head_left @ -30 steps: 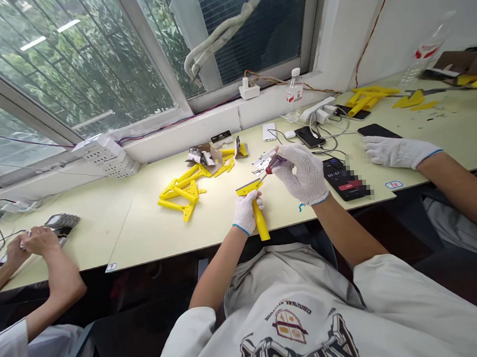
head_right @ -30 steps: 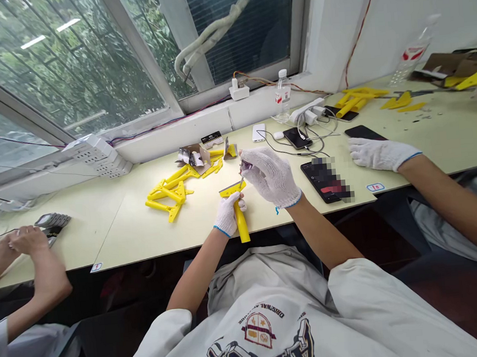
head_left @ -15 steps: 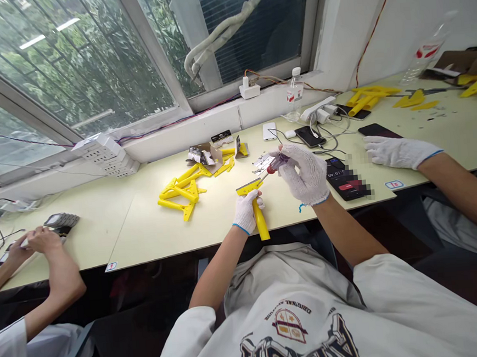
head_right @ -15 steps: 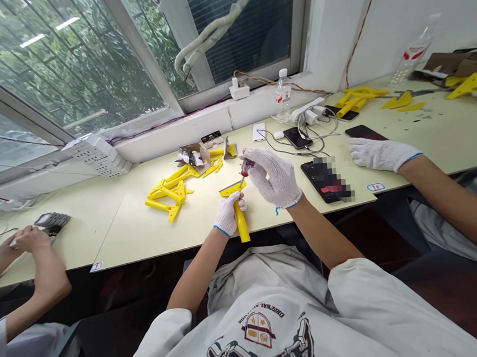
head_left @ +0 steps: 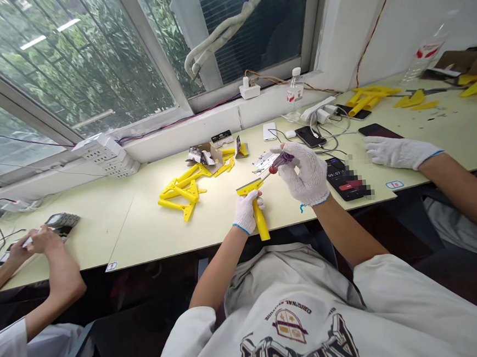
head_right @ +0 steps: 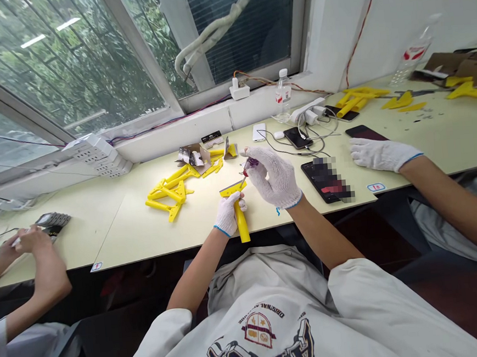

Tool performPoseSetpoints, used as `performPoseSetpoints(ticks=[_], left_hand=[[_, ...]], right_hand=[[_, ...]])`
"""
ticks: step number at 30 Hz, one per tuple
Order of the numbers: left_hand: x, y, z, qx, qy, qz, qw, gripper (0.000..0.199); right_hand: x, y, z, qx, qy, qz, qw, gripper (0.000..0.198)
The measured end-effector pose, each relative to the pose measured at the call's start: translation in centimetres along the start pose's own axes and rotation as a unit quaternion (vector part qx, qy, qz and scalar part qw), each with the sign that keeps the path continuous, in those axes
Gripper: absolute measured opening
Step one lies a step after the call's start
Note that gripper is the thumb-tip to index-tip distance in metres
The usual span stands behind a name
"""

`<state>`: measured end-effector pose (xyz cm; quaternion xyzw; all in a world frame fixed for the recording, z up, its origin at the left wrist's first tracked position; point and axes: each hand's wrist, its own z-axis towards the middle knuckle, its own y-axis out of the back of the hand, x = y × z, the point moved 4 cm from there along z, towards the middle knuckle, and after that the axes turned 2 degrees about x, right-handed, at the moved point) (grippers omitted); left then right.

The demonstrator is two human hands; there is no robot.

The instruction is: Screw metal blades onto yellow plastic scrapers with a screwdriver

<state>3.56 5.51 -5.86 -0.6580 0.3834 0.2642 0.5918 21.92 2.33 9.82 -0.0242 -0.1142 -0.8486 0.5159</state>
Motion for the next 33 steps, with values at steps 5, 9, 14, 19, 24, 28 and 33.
performPoseSetpoints(ticks=[5, 9, 14, 19, 24, 28, 33], left_hand=[[0.19, 0.14, 0.12, 0.001, -0.002, -0.008, 1.0, 0.042], [0.25, 0.12, 0.17, 0.004, -0.002, -0.011, 1.0, 0.041], [0.21, 0.15, 0.16, 0.004, -0.002, -0.008, 1.0, 0.038], [0.13, 0.2, 0.14, 0.001, 0.0, -0.003, 1.0, 0.037], [0.12, 0.13, 0.12, 0.004, -0.001, -0.002, 1.0, 0.039], [0.19, 0.15, 0.19, 0.004, -0.002, 0.003, 1.0, 0.04], [0.1, -0.01, 0.11, 0.008, -0.004, -0.002, 1.0, 0.037]], right_hand=[[0.37, -0.09, 0.66, -0.022, 0.046, -0.001, 0.999, 0.051], [0.43, 0.1, 1.02, -0.026, 0.06, -0.011, 0.998, 0.048], [0.46, 0.22, 0.81, 0.01, 0.045, 0.038, 0.998, 0.061], [0.13, -0.02, 0.47, 0.031, 0.018, 0.056, 0.998, 0.064], [-0.09, -0.23, 0.45, 0.032, 0.025, 0.038, 0.998, 0.054], [0.1, -0.14, 0.72, 0.017, 0.031, 0.034, 0.999, 0.047], [0.12, 0.08, 0.97, -0.003, 0.023, 0.0, 1.0, 0.043]])
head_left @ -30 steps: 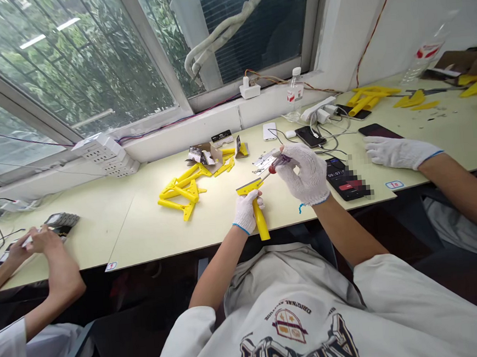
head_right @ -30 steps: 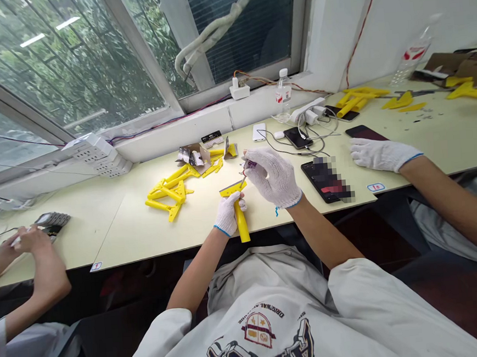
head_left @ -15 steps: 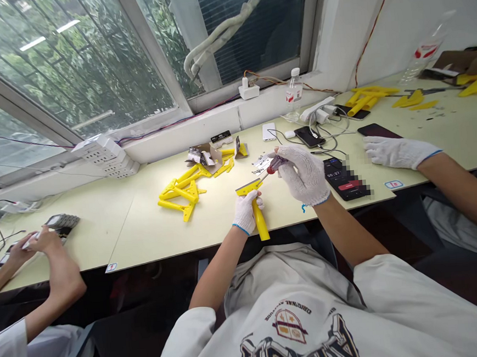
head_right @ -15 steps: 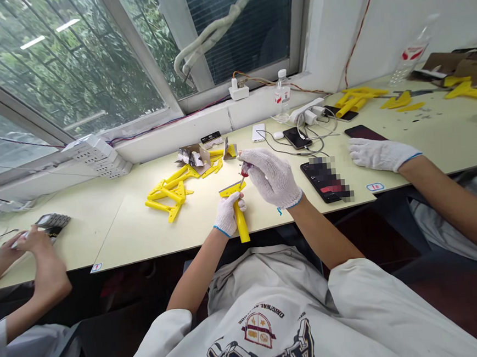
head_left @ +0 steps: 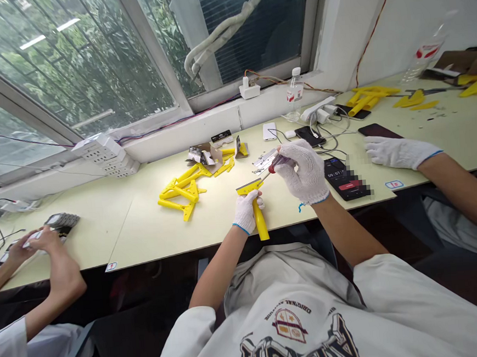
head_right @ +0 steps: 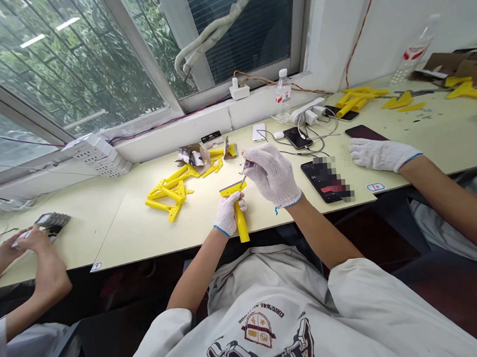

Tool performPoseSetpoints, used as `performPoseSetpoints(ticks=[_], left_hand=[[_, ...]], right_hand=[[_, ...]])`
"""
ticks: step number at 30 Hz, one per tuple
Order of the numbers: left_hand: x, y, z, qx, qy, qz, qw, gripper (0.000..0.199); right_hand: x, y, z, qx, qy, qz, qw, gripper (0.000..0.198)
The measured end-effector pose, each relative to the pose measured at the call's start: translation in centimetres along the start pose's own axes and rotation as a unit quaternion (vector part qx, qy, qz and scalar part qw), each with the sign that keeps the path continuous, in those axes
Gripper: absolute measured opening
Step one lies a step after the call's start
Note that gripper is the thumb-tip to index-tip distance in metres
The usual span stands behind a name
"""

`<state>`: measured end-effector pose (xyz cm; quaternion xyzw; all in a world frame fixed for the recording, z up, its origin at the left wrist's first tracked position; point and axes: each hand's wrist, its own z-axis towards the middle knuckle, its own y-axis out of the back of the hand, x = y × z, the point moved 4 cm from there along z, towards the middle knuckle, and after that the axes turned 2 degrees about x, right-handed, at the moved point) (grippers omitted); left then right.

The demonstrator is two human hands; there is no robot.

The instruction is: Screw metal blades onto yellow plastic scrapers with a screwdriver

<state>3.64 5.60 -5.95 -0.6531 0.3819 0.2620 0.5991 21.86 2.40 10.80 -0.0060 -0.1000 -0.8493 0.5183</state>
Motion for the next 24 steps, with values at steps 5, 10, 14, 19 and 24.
performPoseSetpoints(ticks=[5, 10, 14, 19, 24], left_hand=[[-0.2, -0.1, -0.1, 0.0, 0.003, 0.005, 1.0, 0.037], [-0.3, -0.2, -0.2, -0.006, 0.008, 0.007, 1.0, 0.042], [-0.4, -0.2, -0.2, -0.006, 0.01, 0.008, 1.0, 0.043], [-0.4, -0.3, -0.3, -0.011, 0.009, 0.0, 1.0, 0.038], [-0.2, -0.3, -0.3, -0.011, 0.015, -0.002, 1.0, 0.037]], right_hand=[[-0.9, -0.2, -1.1, -0.005, -0.056, -0.04, 0.998, 0.042], [-2.1, -0.7, -2.4, 0.01, -0.183, -0.041, 0.982, 0.065], [-1.6, -0.5, -1.8, 0.02, -0.207, -0.046, 0.977, 0.059], [-1.1, -0.6, -1.1, 0.063, -0.199, -0.083, 0.974, 0.042], [-2.3, -2.8, -2.5, 0.177, -0.27, -0.015, 0.946, 0.036]])
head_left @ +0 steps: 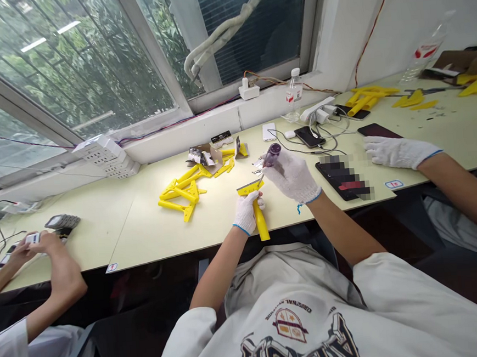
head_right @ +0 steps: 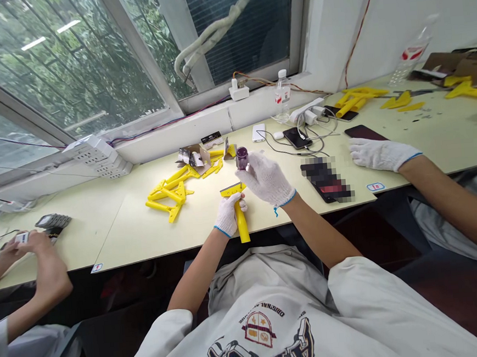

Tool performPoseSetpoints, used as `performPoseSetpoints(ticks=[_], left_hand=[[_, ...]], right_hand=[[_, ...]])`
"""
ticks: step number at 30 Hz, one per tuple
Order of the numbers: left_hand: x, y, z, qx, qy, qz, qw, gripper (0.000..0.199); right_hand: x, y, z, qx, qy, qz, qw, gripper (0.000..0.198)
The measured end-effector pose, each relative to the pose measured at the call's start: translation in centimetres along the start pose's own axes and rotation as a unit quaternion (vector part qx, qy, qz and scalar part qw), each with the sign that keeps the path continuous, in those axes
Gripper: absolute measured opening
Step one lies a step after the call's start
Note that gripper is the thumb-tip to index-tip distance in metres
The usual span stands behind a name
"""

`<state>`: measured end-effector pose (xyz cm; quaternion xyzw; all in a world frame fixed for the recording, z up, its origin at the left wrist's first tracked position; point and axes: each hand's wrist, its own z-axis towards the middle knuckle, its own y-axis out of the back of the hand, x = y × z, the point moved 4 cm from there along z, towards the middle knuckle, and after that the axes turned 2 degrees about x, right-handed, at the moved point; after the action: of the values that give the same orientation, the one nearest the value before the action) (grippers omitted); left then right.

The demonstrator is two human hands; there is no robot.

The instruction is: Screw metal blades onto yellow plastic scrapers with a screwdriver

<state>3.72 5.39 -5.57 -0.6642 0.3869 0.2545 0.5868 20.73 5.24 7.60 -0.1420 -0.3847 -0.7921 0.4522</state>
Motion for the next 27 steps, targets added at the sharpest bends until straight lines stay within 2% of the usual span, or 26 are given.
performPoseSetpoints(ticks=[3, 12, 20, 27], left_hand=[[0.2, 0.2, 0.2, -0.003, -0.006, -0.004, 1.0, 0.036], [0.3, 0.4, 0.4, 0.001, -0.016, 0.0, 1.0, 0.032], [-0.3, -0.4, -0.1, 0.012, -0.001, -0.012, 1.0, 0.032], [-0.3, -0.4, -0.1, -0.002, 0.009, -0.026, 1.0, 0.04]], right_hand=[[-0.8, -1.8, 0.2, 0.071, -0.015, 0.019, 0.997, 0.033], [-1.2, -5.4, 0.5, 0.172, -0.032, -0.001, 0.985, 0.039], [-1.6, -6.7, 0.1, 0.197, -0.043, -0.025, 0.979, 0.038], [-3.0, -5.2, 0.6, 0.165, -0.026, -0.034, 0.985, 0.038]])
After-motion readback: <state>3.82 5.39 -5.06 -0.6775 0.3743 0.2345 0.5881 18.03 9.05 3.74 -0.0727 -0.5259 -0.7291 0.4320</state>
